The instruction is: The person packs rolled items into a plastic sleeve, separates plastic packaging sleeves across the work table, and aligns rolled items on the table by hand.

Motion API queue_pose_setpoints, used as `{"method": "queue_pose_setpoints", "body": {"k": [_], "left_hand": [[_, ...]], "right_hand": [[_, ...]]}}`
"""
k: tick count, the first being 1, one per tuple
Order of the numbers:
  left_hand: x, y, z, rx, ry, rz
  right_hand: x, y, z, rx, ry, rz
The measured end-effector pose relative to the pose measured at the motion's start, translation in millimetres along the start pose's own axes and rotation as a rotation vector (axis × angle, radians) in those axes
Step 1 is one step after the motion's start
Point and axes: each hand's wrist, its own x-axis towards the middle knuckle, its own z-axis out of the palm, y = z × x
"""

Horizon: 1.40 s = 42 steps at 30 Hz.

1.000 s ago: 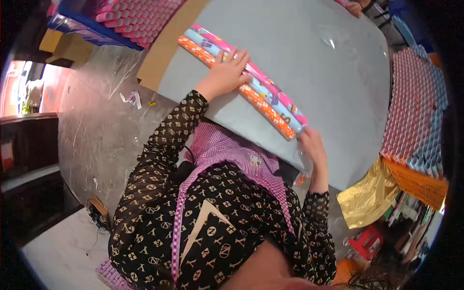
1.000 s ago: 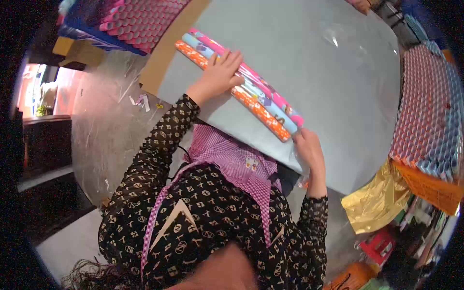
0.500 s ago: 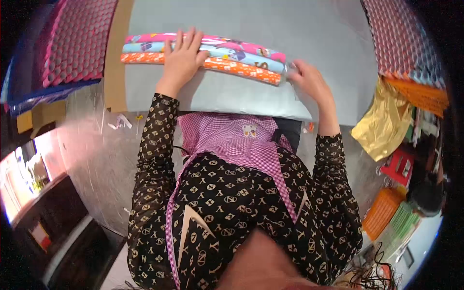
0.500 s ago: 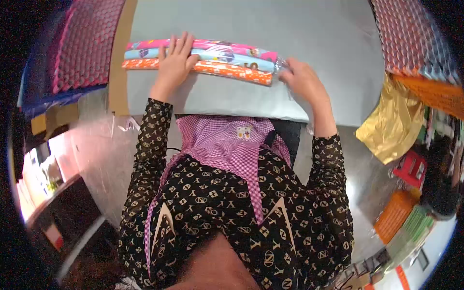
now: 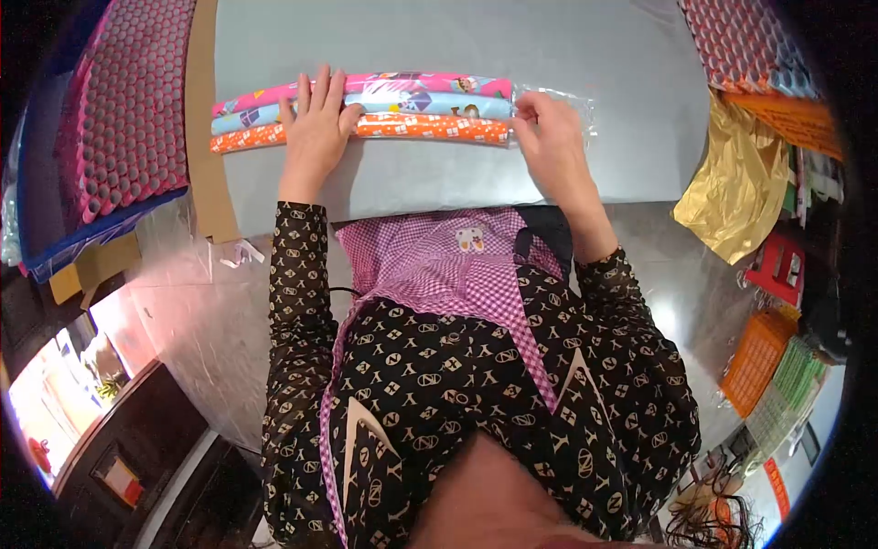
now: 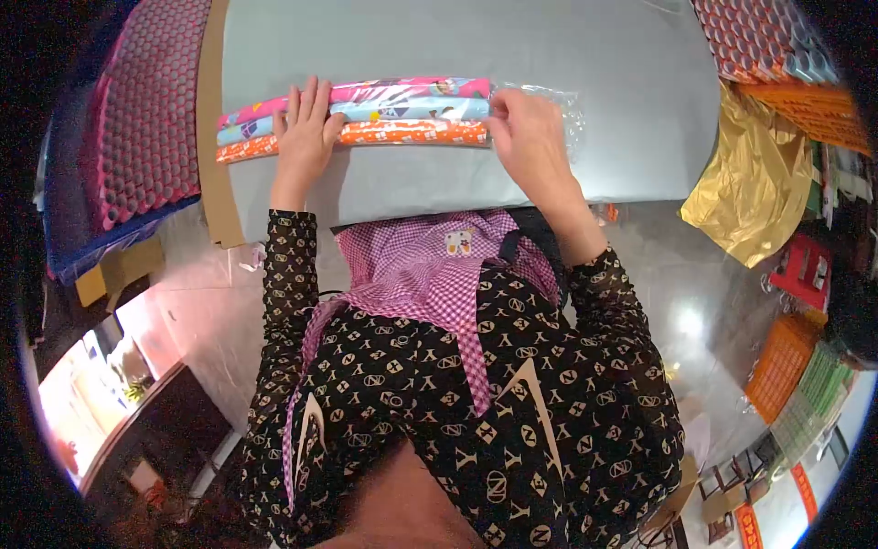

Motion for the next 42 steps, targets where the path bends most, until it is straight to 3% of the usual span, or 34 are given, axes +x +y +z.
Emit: {"method": "queue_pose_setpoints", "body": {"k": [17, 27, 32, 34, 36, 39, 42], "left_hand": [[-2, 4, 1, 0.024, 0.059, -0.011], [-1, 6, 0, 0.047, 0.055, 0.007], [0, 8, -3, 0.038, 0.005, -0.026], [0, 8, -6, 0.004, -0.001, -0.008], [0, 8, -6, -0.016, -0.005, -0.026], [0, 5, -4, -0.005, -0.008, -0.009], [0, 5, -3, -0.002, -0.01, -0.008]], "right_hand": [[16, 15, 25, 0.135, -0.045, 0.304], [20, 29, 30, 0.12, -0.039, 0.248], [17, 22, 14, 0.161, -0.117, 0.205], [19, 21, -4, 0.2, -0.203, 0.282], [18, 29, -15, -0.16, -0.054, -0.307], [12, 35, -22, -0.321, -0.228, -0.365], [8, 46, -22, -0.396, -0.264, -0.371]]}}
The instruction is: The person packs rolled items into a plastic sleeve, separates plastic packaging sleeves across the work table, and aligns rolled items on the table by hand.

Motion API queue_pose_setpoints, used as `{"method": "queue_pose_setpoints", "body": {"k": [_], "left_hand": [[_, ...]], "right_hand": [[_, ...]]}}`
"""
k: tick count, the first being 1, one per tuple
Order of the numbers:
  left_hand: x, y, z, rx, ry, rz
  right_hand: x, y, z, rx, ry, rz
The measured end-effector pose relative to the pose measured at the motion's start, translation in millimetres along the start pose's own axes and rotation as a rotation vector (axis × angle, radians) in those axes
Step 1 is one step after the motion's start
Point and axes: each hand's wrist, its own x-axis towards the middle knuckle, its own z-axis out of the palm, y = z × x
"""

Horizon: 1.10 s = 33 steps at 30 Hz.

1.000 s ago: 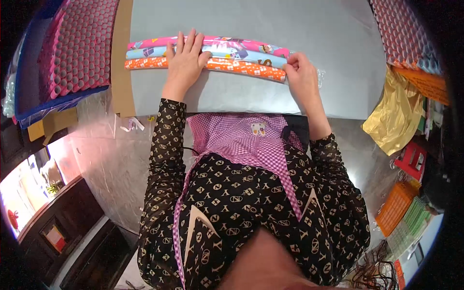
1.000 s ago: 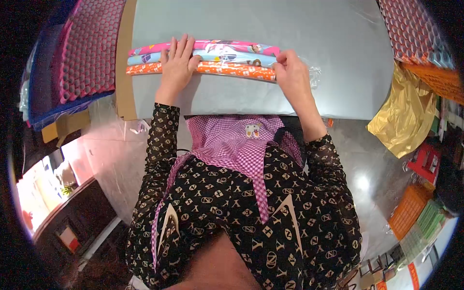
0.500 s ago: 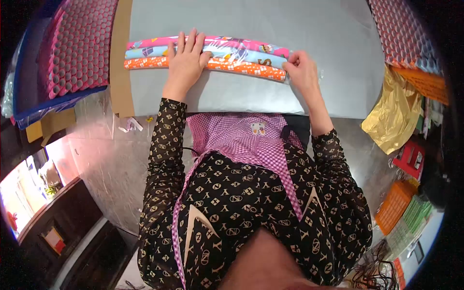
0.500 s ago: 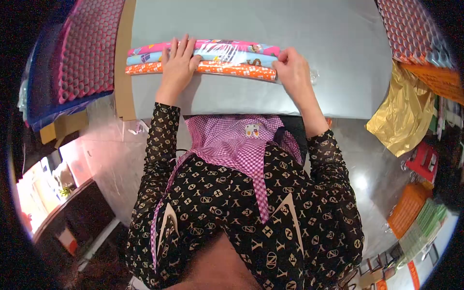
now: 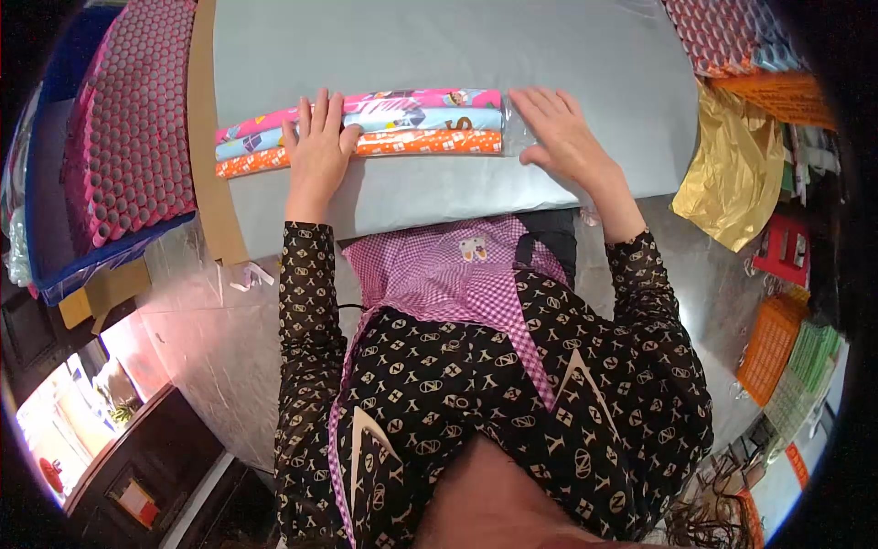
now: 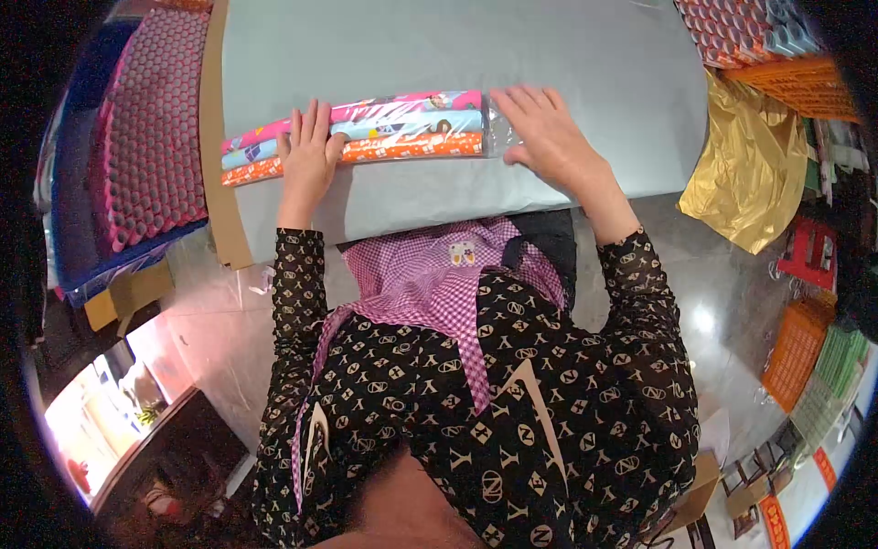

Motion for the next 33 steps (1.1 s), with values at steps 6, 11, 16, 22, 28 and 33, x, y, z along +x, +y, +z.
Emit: {"method": "queue_pose_setpoints", "body": {"k": [6, 11, 16, 22, 28, 33], "left_hand": [[0, 1, -1, -0.022, -0.005, -0.01], [-1, 1, 0, -0.018, 0.013, -0.008], [-2, 1, 1, 0.004, 0.029, -0.002], [-1, 5, 2, 0.027, 0.018, -0.054], [3, 9, -3, 0.063, 0.043, -0.104], [2, 20, -3, 0.127, 0.071, -0.172]], "right_hand": [[-5, 13, 3, 0.287, -0.031, 0.22], [5, 15, 0, 0.861, -0.101, 0.629], [4, 27, 15, 1.516, -0.106, 0.83], [-2, 15, 19, 2.118, 0.264, 1.128], [10, 1, 16, 1.854, 0.208, 0.783], [38, -31, 18, 1.095, 0.109, 0.641]]}}
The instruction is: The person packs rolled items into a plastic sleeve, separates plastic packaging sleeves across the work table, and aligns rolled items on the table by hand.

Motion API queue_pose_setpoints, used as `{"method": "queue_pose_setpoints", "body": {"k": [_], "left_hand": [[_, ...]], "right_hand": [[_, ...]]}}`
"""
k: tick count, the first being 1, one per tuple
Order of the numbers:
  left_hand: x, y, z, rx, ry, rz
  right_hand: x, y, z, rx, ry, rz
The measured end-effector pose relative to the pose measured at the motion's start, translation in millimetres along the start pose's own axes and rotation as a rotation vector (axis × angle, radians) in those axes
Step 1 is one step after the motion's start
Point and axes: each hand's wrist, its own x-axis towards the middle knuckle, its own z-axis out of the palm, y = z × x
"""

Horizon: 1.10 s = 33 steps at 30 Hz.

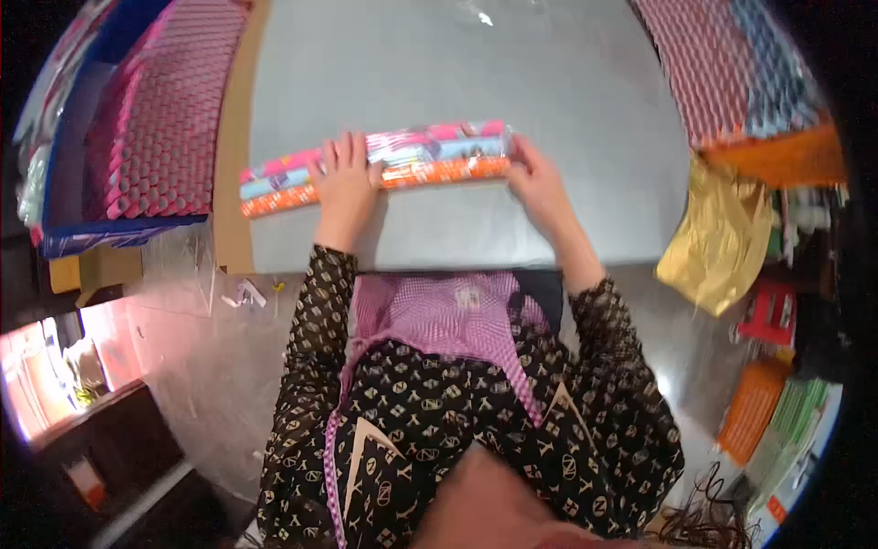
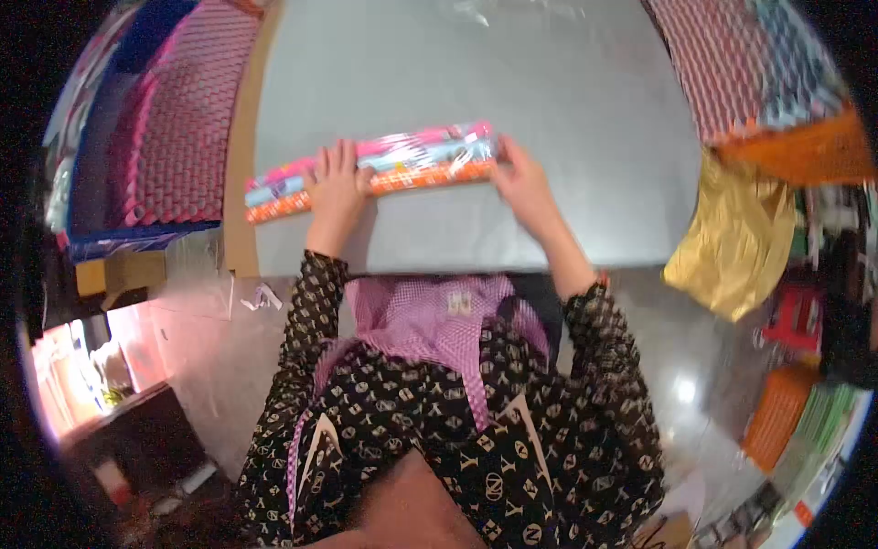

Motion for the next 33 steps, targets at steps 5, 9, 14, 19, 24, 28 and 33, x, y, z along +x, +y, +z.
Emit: {"method": "queue_pose_setpoints", "body": {"k": [5, 9, 14, 19, 24, 28, 33], "left_hand": [[0, 0, -11, -0.069, -0.028, -0.091], [-5, -21, -20, -0.212, -0.089, -0.077], [-27, -65, -17, -0.172, -0.105, -0.059], [-56, -104, -26, -0.102, -0.133, -0.115], [-65, -120, -23, -0.031, -0.128, -0.109], [-59, -119, -19, -0.055, -0.086, -0.145], [-55, -120, 0, 0.05, -0.031, -0.216]], "right_hand": [[48, 14, 15, -0.42, -0.052, -0.306], [80, 5, 24, -0.549, -0.013, -0.46], [122, -1, 36, -0.575, -0.063, -0.592], [168, 3, 52, -0.674, -0.121, -0.554], [206, 6, 78, -0.855, -0.018, -0.761], [235, 3, 102, -0.891, -0.003, -0.731], [223, -17, 122, -0.561, 0.154, -0.77]]}}
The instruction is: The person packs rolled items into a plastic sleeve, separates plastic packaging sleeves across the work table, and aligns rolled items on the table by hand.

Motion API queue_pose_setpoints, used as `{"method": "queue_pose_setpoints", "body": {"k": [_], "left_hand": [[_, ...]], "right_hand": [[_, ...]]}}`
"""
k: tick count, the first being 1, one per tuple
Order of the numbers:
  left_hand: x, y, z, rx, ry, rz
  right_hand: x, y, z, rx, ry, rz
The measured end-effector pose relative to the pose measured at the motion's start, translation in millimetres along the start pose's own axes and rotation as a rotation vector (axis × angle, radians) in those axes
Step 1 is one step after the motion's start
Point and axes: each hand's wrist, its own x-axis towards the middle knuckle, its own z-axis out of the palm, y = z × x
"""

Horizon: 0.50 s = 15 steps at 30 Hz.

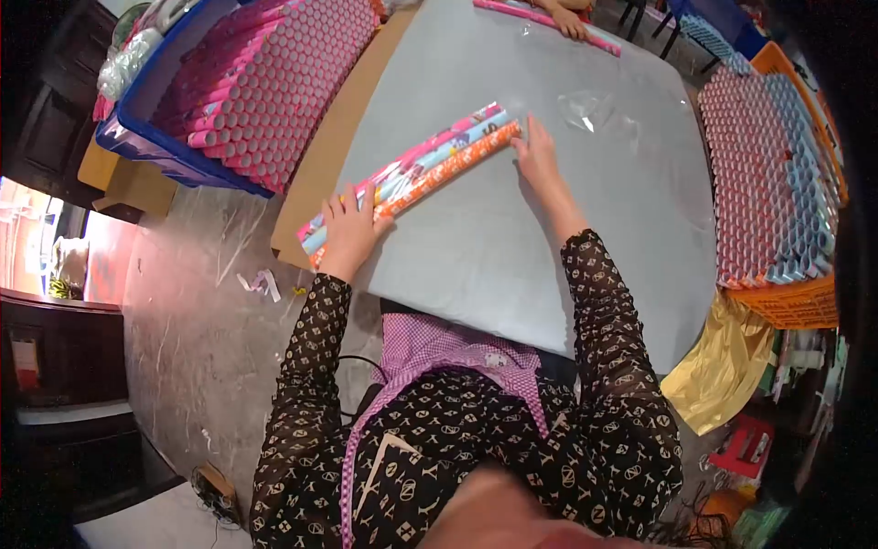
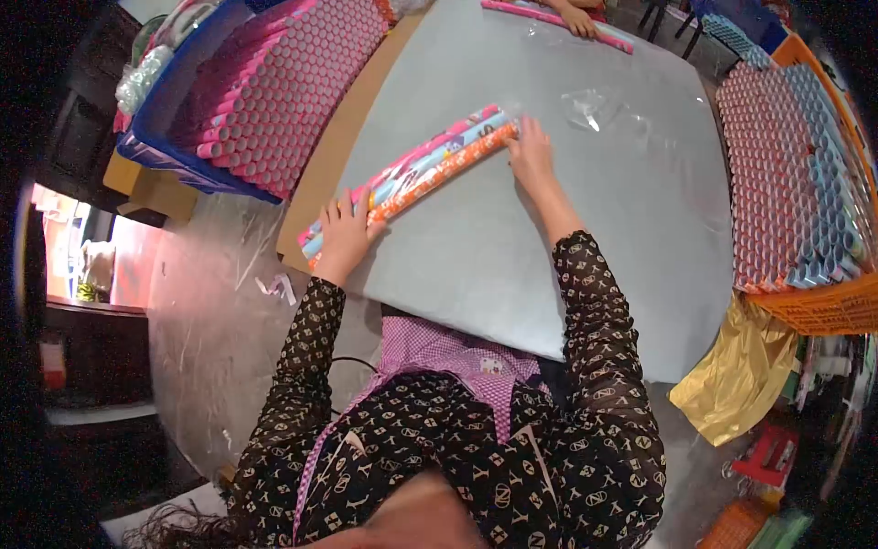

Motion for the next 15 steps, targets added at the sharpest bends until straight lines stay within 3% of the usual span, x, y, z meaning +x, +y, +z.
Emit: {"method": "queue_pose_setpoints", "body": {"k": [4, 11, 15], "left_hand": [[12, 2, 3, 0.046, 0.013, -0.045], [52, 5, 25, 0.207, 0.144, -0.131], [80, 9, 34, 0.227, 0.098, -0.194]], "right_hand": [[-23, -5, -21, -0.044, -0.196, 0.023], [-90, -27, -81, 0.081, -0.342, 0.162], [-133, -43, -116, -0.023, -0.353, 0.15]]}}
